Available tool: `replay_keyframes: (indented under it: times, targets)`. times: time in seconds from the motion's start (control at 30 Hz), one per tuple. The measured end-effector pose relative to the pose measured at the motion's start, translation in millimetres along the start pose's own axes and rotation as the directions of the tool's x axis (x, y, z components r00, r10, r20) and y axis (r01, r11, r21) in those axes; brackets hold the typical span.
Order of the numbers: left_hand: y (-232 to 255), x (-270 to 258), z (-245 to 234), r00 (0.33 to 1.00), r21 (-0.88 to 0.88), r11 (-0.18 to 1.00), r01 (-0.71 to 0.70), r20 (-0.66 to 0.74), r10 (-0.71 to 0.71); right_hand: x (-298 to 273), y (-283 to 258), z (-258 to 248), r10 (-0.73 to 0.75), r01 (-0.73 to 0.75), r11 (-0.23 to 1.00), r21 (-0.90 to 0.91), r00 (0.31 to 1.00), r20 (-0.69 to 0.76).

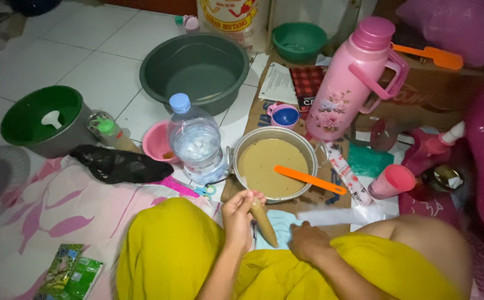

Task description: The person pours a liquid mixture from a pot into small plastic pouches using a funnel and a ladle, then ties each pouch shut.

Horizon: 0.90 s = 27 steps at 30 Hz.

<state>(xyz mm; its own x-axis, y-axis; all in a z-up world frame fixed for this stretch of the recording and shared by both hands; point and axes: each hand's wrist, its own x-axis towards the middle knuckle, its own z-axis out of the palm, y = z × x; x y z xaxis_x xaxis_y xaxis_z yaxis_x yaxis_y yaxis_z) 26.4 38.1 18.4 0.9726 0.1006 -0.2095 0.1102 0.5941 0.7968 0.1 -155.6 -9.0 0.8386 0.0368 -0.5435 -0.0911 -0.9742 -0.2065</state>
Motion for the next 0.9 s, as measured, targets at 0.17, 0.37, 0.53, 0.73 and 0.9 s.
replay_keyframes:
  times: [0.17, 0.37, 0.53, 0.73, 0.9]
  targets:
    - [7.3, -2.8, 1.3, 0.991, -0.127, 0.983, 0.132, -0.011, -0.135, 13.1, 8.8, 11.9, -0.068, 0.067, 0.998, -0.019, 0.996, -0.060]
    - [0.6, -4.7, 6.3, 0.975, 0.001, 0.975, 0.223, 0.025, -0.223, -8.0, 13.4, -11.7, -0.112, 0.217, 0.915, 0.341, 0.947, -0.302]
    - [-11.9, -7.9, 5.4, 0.960, 0.148, 0.961, 0.235, 0.117, -0.253, -15.9, 23.2, -19.0, -0.177, 0.428, 0.454, 0.782, 0.903, -0.391]
    - [-44.1, -11.1, 5.0, 0.894, 0.352, 0.888, 0.296, 0.226, -0.388, -41.9, 3.5, -25.5, -0.061, 0.483, 0.151, 0.862, 0.875, -0.480]
    - [-46.2, -21.4, 2.9, 0.793, 0.478, 0.836, 0.270, 0.382, -0.474, -36.0, -7.7, -10.2, 0.062, 0.447, 0.182, 0.876, 0.884, -0.464]
